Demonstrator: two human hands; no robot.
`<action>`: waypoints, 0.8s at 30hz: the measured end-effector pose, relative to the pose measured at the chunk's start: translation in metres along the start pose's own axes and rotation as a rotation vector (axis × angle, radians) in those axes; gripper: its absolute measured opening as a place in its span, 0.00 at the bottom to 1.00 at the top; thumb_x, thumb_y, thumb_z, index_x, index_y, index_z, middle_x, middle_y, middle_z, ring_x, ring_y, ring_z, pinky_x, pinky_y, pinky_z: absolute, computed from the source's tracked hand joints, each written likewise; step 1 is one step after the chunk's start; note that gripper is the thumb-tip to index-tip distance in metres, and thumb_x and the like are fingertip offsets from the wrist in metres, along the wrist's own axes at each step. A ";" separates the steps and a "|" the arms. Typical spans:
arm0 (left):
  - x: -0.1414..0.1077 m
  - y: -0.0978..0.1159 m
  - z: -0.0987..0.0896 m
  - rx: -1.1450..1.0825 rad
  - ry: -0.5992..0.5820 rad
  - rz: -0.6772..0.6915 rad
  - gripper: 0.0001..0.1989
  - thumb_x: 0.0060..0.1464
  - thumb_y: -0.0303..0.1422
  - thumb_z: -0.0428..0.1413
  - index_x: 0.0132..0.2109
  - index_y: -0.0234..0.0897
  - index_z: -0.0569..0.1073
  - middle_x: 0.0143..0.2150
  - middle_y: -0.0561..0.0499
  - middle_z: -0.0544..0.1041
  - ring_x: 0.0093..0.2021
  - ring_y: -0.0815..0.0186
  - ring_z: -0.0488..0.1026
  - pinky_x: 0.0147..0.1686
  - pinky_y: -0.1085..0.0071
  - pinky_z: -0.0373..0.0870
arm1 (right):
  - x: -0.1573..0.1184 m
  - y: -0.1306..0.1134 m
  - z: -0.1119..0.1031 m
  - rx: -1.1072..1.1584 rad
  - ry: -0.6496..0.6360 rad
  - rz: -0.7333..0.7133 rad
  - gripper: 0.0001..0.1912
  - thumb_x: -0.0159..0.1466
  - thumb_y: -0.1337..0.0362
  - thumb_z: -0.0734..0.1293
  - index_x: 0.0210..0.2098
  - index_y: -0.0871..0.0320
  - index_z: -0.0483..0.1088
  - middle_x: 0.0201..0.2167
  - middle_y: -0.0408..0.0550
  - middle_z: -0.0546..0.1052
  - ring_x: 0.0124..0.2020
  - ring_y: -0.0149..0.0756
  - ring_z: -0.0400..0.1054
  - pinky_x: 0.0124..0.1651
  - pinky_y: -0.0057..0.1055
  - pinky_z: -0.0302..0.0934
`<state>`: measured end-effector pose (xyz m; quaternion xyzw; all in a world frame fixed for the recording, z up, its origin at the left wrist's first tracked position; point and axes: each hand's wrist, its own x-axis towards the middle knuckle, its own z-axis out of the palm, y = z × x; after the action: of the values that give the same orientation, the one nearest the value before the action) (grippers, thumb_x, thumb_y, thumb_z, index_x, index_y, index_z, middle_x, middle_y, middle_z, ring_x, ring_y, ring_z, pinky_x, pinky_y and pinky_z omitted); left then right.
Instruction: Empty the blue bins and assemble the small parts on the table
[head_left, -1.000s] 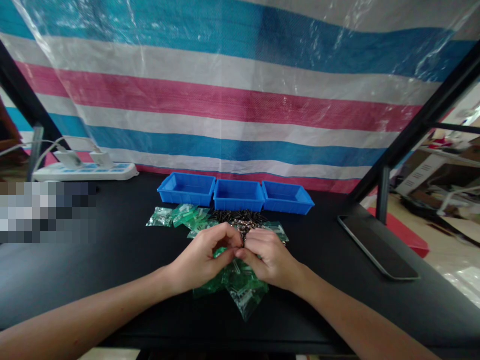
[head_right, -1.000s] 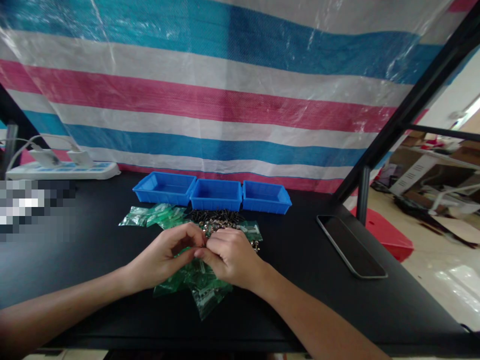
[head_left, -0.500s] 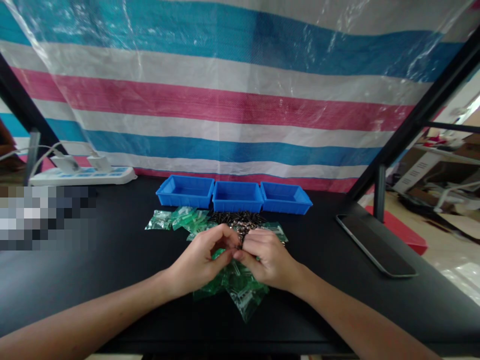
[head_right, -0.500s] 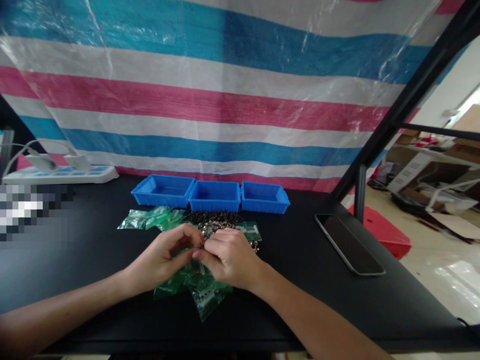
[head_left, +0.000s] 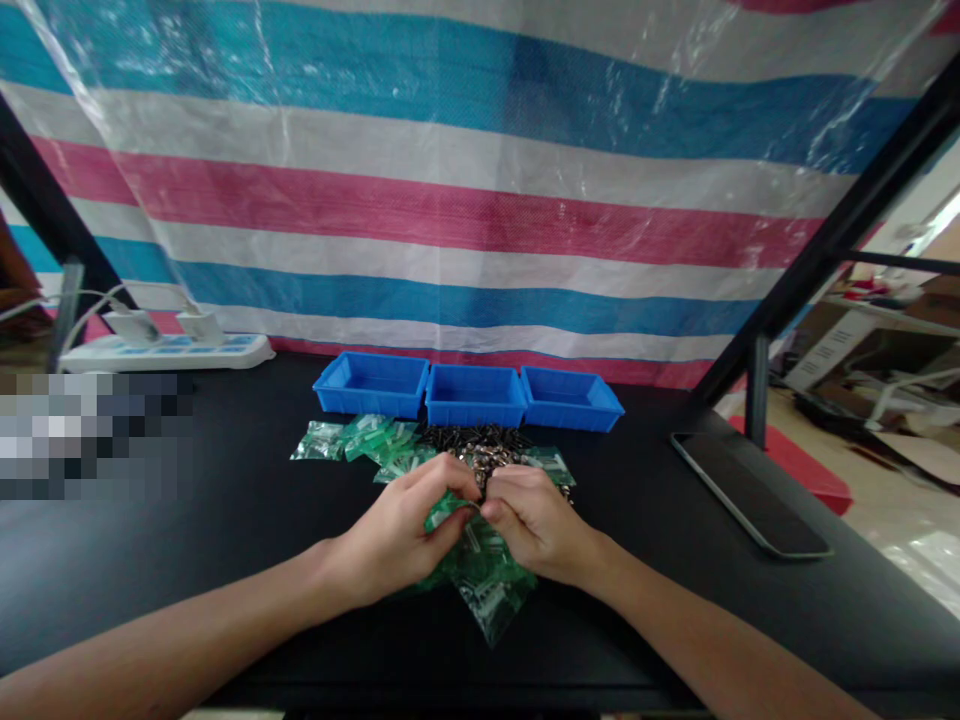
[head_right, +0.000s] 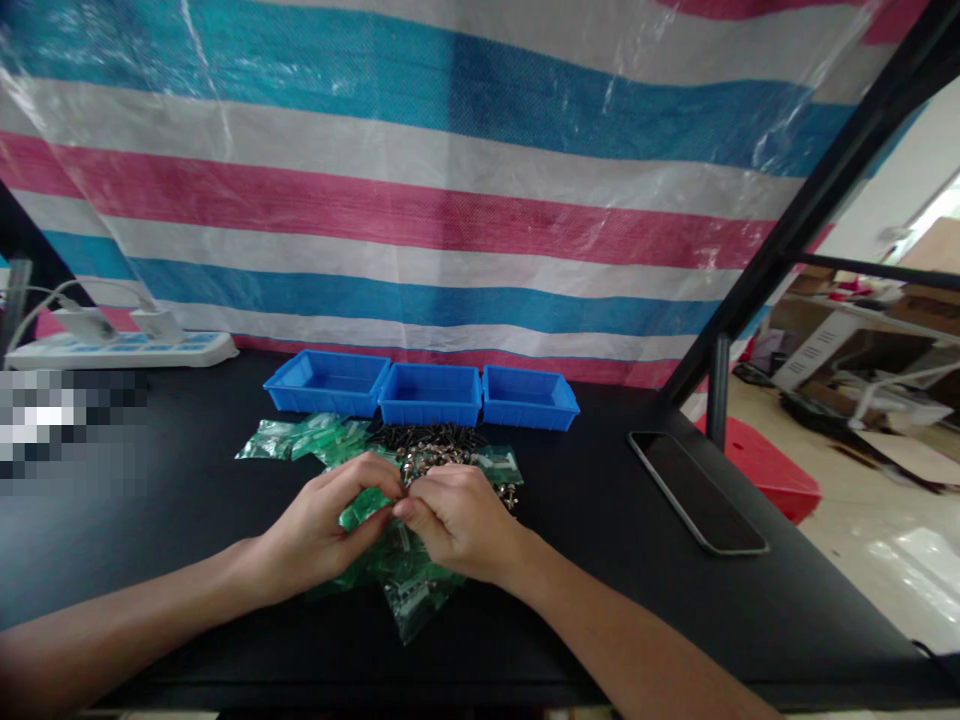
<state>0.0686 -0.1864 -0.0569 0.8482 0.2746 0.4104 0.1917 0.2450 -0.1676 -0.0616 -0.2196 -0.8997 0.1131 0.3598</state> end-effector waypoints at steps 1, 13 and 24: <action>0.000 0.000 0.000 0.006 -0.003 0.002 0.10 0.50 0.18 0.48 0.37 0.37 0.62 0.34 0.52 0.67 0.36 0.70 0.66 0.36 0.74 0.64 | 0.000 0.001 0.000 -0.010 0.005 0.005 0.22 0.66 0.55 0.49 0.20 0.59 0.55 0.17 0.40 0.57 0.20 0.27 0.53 0.25 0.27 0.45; 0.002 0.001 -0.001 -0.022 -0.067 -0.068 0.06 0.51 0.22 0.48 0.35 0.36 0.62 0.33 0.52 0.68 0.34 0.70 0.67 0.34 0.74 0.65 | 0.001 -0.001 -0.002 -0.151 -0.012 -0.029 0.21 0.66 0.59 0.52 0.19 0.59 0.58 0.16 0.42 0.60 0.20 0.28 0.54 0.25 0.27 0.47; 0.002 0.001 -0.001 -0.115 -0.114 -0.189 0.09 0.48 0.21 0.47 0.37 0.37 0.62 0.34 0.52 0.69 0.34 0.69 0.69 0.34 0.74 0.68 | 0.003 -0.001 -0.002 -0.119 -0.030 -0.080 0.21 0.66 0.61 0.52 0.18 0.59 0.57 0.15 0.41 0.61 0.19 0.28 0.55 0.25 0.27 0.46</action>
<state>0.0689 -0.1860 -0.0542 0.8281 0.3180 0.3566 0.2931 0.2440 -0.1671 -0.0581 -0.2029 -0.9182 0.0481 0.3368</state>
